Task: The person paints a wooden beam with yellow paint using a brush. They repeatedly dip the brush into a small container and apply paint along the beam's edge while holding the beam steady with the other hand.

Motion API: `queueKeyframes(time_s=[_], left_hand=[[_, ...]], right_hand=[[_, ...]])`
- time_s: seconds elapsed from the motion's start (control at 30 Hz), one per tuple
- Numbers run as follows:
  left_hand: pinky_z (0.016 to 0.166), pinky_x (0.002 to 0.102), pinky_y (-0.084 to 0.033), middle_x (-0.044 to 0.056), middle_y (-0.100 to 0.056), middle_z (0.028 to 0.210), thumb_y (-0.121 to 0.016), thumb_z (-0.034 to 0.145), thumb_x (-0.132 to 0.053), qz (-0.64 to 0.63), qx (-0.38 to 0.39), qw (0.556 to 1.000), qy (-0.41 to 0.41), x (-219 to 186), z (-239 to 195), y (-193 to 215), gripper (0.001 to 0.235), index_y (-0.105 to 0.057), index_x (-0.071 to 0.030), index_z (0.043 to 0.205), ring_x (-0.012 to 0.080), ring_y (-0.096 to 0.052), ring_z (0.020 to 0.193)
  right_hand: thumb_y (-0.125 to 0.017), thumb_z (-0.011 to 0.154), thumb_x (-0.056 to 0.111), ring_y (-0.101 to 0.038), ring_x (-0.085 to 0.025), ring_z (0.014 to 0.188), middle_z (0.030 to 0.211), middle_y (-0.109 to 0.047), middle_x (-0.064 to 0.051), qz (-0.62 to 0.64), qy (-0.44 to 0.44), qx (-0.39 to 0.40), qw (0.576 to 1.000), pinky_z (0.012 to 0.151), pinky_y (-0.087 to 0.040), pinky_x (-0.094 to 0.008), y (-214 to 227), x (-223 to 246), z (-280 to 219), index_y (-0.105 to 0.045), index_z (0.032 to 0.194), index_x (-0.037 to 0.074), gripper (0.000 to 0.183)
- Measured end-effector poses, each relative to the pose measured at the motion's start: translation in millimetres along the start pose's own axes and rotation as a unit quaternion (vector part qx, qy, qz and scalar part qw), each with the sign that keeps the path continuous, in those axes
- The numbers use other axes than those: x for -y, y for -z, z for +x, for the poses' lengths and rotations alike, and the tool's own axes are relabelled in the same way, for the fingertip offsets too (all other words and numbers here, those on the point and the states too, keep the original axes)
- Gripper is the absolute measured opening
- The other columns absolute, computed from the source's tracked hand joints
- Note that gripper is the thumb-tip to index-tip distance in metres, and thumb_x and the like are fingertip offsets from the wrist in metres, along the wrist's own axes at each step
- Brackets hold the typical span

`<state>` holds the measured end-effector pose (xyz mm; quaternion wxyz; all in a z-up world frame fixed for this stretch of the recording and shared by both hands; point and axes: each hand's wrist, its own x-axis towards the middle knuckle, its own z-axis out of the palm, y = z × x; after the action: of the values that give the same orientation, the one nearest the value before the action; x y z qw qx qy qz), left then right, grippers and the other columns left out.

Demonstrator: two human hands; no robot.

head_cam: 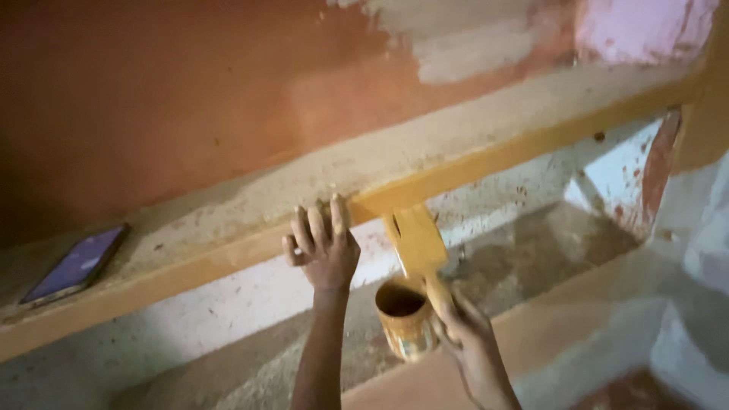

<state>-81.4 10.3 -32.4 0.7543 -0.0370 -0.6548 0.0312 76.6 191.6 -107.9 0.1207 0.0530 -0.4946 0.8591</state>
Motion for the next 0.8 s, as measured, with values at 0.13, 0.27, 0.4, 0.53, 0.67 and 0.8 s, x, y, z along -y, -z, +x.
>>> queueKeyframes(time_s=[0.13, 0.27, 0.4, 0.53, 0.67, 0.8], left_hand=[[0.114, 0.05, -0.023, 0.003, -0.06, 0.135, -0.066, 0.101, -0.016, 0.006, -0.037, 0.999, 0.0, -1, 3, -9, 0.043, -0.058, -0.027, 0.142, 0.029, -0.054, 0.132], [0.114, 0.05, -0.023, 0.003, -0.06, 0.134, -0.065, 0.099, -0.014, 0.009, 0.004, 1.0, 0.004, -1, -11, -7, 0.045, -0.058, -0.027, 0.141, 0.0285, -0.054, 0.134], [0.114, 0.051, -0.022, 0.003, -0.059, 0.134, -0.066, 0.1, -0.016, 0.018, -0.026, 0.999, -0.001, -2, -3, -12, 0.045, -0.057, -0.028, 0.142, 0.029, -0.053, 0.133], [0.114, 0.051, -0.023, 0.003, -0.056, 0.136, -0.067, 0.1, -0.016, 0.019, -0.037, 0.999, -0.003, -1, -4, -15, 0.045, -0.058, -0.027, 0.143, 0.0295, -0.052, 0.134], [0.115, 0.05, -0.022, 0.002, -0.054, 0.139, -0.068, 0.101, -0.015, 0.01, 0.005, 1.0, 0.001, 0, -14, -12, 0.046, -0.057, -0.028, 0.143, 0.0296, -0.051, 0.136], [0.114, 0.051, -0.022, 0.002, -0.055, 0.139, -0.068, 0.096, -0.013, 0.01, -0.02, 1.0, -0.003, 0, -8, -15, 0.049, -0.059, -0.028, 0.142, 0.0301, -0.051, 0.136]], right_hand=[[-0.064, 0.091, 0.036, -0.032, -0.002, 0.049, 0.073, -0.052, 0.001, -0.014, -0.014, -0.021, 1.0, 0.044, -0.021, -0.019, 8, 10, 6, -0.067, 0.125, 0.008, 0.044], [-0.066, 0.091, 0.035, -0.03, -0.003, 0.046, 0.074, -0.05, 0.002, -0.013, -0.022, 0.0, 1.0, 0.042, -0.02, -0.021, 7, 8, 18, -0.061, 0.125, 0.002, 0.047], [-0.064, 0.096, 0.033, -0.037, -0.002, 0.051, 0.078, -0.053, 0.001, 0.001, -0.039, -0.016, 0.999, 0.044, -0.024, -0.02, 12, 15, 6, -0.061, 0.138, 0.008, 0.049], [-0.061, 0.099, 0.036, -0.031, -0.002, 0.044, 0.072, -0.051, -0.001, -0.021, 0.019, 0.023, 0.999, 0.039, -0.021, -0.019, 21, 15, 6, -0.062, 0.137, 0.006, 0.048], [-0.06, 0.097, 0.035, -0.03, -0.003, 0.045, 0.075, -0.052, 0.0, -0.002, -0.027, 0.015, 1.0, 0.039, -0.02, -0.02, 13, 7, 31, -0.056, 0.126, -0.002, 0.047], [-0.06, 0.098, 0.035, -0.03, -0.003, 0.046, 0.074, -0.052, 0.001, -0.037, -0.045, 0.001, 0.998, 0.04, -0.021, -0.021, 13, 15, 6, -0.061, 0.134, 0.004, 0.048]])
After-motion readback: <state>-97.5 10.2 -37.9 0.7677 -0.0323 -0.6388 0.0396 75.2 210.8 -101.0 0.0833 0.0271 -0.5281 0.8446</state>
